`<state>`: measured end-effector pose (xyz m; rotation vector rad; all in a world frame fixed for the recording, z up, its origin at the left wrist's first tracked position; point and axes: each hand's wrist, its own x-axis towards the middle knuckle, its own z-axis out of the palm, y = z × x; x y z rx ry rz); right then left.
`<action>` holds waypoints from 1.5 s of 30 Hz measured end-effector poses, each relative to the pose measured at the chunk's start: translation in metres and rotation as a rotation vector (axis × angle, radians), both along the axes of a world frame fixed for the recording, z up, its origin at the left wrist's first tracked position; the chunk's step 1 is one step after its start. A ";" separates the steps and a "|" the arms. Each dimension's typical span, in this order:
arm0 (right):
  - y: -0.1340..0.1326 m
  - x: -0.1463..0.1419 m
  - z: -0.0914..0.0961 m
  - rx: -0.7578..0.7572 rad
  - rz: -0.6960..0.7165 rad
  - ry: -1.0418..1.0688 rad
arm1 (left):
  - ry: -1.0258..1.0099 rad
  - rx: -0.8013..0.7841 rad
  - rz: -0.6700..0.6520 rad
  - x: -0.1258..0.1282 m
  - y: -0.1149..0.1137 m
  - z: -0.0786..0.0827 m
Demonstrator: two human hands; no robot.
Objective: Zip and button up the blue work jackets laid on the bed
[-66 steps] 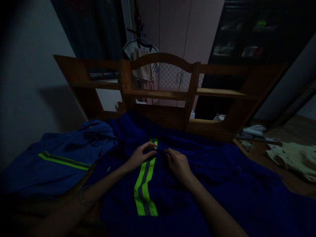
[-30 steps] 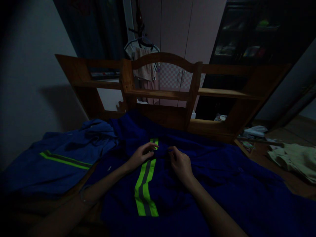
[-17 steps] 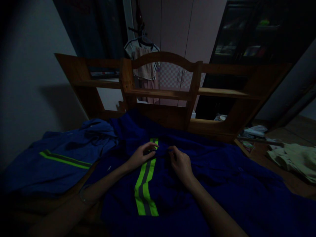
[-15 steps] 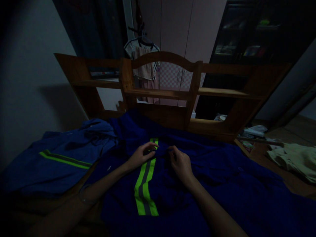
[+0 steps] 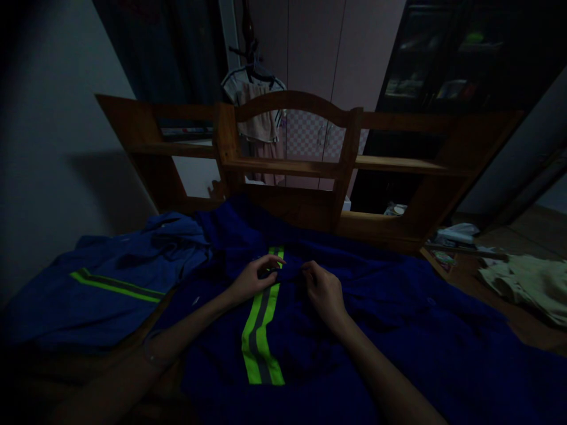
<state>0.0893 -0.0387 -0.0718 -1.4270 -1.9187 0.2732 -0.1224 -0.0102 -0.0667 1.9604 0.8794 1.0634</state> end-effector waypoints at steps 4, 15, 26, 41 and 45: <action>0.001 0.000 -0.001 0.002 -0.016 -0.006 | -0.007 -0.012 -0.012 0.000 0.000 0.000; 0.001 0.000 -0.001 0.002 -0.002 0.015 | -0.118 -0.116 -0.119 -0.003 0.003 -0.002; 0.000 0.001 0.001 -0.005 -0.005 -0.013 | -0.085 -0.156 -0.118 -0.007 0.008 -0.003; 0.000 0.001 0.002 -0.003 0.013 0.000 | -0.017 -0.080 -0.059 -0.005 0.006 -0.004; 0.000 0.001 0.001 0.000 0.006 0.000 | 0.012 -0.058 -0.047 -0.005 0.005 -0.002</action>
